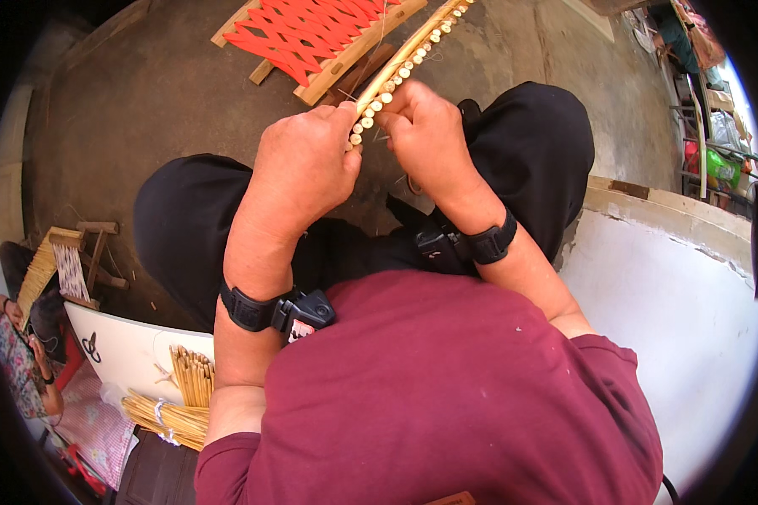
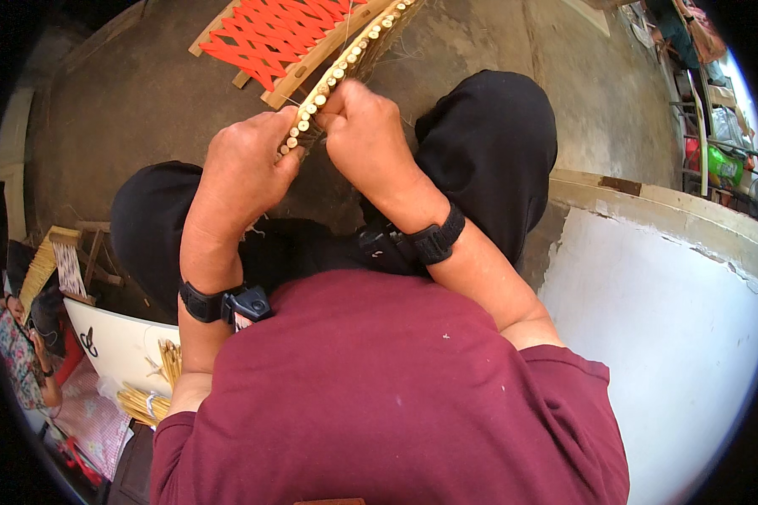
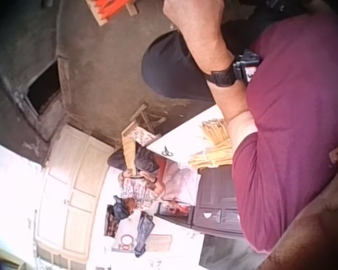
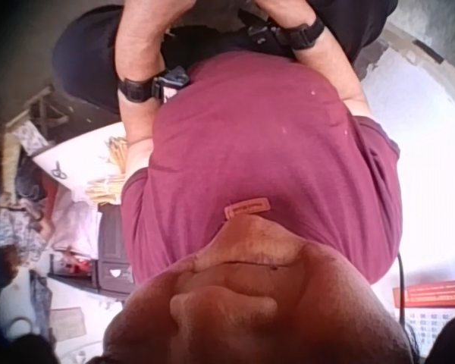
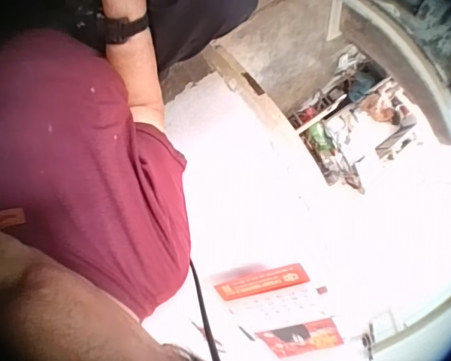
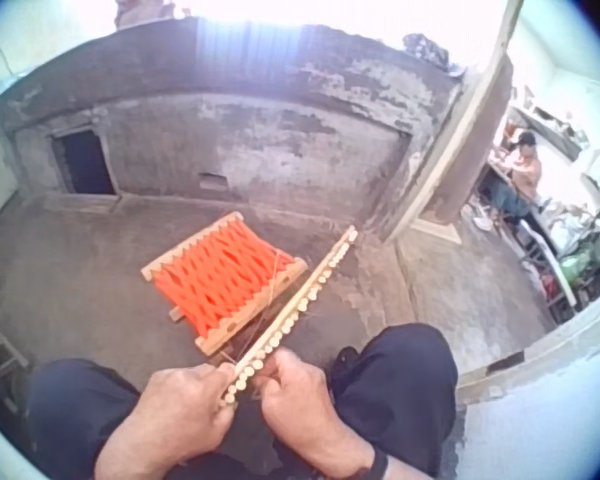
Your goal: The person weaves thin wooden sticks together using a needle and thread, repeatedly passing the needle through loops along the edge of the mat to secure the sticks in place and then tightening the thread by hand.
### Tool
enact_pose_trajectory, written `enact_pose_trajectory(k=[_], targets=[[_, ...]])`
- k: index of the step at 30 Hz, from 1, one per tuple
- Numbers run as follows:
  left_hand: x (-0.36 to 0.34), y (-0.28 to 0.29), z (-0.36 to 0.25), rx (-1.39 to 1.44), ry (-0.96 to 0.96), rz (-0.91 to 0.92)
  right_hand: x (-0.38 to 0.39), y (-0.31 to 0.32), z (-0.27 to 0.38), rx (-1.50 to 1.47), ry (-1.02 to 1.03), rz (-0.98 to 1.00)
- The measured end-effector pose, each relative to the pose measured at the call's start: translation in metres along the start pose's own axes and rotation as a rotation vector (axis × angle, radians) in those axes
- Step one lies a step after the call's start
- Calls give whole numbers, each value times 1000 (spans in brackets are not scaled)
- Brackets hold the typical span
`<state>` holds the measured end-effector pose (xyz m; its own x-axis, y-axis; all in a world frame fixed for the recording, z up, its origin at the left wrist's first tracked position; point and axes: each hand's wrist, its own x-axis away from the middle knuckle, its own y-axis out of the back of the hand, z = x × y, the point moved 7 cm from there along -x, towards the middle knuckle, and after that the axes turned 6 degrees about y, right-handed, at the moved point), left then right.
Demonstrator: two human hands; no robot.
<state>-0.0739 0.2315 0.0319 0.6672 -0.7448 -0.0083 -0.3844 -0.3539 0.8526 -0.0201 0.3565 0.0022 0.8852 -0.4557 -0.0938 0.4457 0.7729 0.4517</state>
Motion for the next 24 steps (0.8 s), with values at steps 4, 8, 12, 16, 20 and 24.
enact_pose_trajectory(k=[4, 8, 12, 16, 20, 24], targets=[[1, -2, -4, 22, 57, -28, 2, 4, -5, -24, -67, -17], [1, -8, -6, 59, 151, -36, -1, 10, -3, -34, -4, -6], [8, -16, -4, 271, 91, -130, 9, 14, -6, -52, -243, 171], [4, -20, -4, 417, 135, 29, 15, 13, -17, -120, -329, 144], [-7, -18, -2, 316, 103, 102, 8, 12, -9, -68, -271, 101], [-8, -20, -1, 287, 78, 83, 8, 13, -2, 26, -69, -35]])
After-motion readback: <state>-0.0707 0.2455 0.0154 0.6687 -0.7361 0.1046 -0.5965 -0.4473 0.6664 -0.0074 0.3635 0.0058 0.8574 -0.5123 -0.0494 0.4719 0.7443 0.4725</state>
